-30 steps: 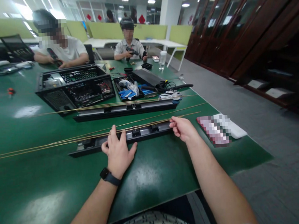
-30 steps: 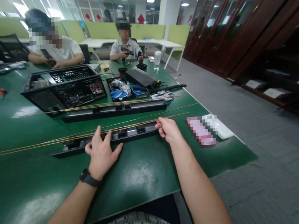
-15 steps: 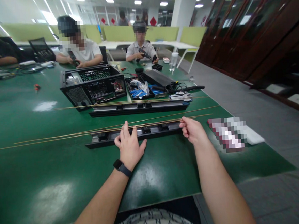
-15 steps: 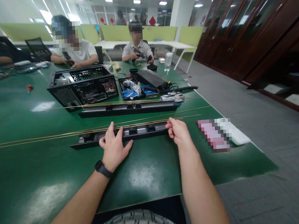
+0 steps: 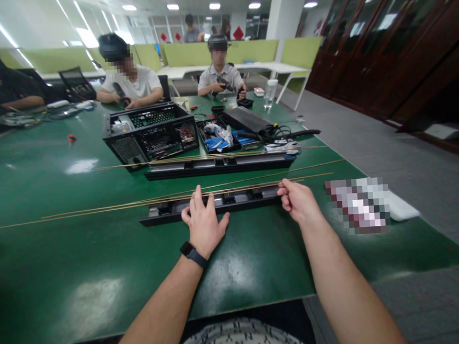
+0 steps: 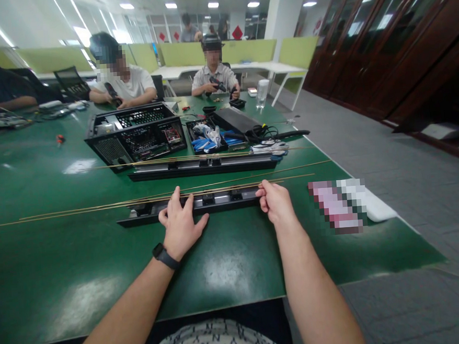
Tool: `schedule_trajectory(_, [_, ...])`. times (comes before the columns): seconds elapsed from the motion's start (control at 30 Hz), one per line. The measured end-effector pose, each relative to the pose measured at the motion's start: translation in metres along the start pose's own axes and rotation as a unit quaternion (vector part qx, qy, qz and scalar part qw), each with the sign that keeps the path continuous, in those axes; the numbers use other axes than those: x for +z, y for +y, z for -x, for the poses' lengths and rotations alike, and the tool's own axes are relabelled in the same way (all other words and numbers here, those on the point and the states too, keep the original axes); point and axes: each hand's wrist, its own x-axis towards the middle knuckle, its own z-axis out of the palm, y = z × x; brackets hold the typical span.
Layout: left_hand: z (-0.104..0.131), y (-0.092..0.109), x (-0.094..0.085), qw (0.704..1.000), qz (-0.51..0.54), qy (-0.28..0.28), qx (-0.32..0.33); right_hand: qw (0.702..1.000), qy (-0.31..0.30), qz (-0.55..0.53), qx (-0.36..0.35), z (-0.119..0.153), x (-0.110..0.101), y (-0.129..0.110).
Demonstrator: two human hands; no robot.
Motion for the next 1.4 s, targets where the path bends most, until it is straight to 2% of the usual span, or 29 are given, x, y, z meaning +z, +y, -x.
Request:
schedule_trajectory(0.77, [0.0002, 0.0028, -0.0013, 1.0, 0.005, 0.003, -0.007, 1.0, 0.016, 0.007, -0.024, 0.0007, -0.0011, 0.0044])
schedule_trajectory(1.13, [0.0, 0.0027, -0.0007, 1.0, 0.004, 0.003, -0.008, 1.0, 0.012, -0.004, -0.013, 0.0017, -0.002, 0.0041])
schedule_trajectory(1.4, [0.0003, 0.0023, -0.0008, 1.0, 0.005, 0.005, -0.006, 0.998, -0.061, 0.016, 0.004, 0.0062, 0.0021, 0.0074])
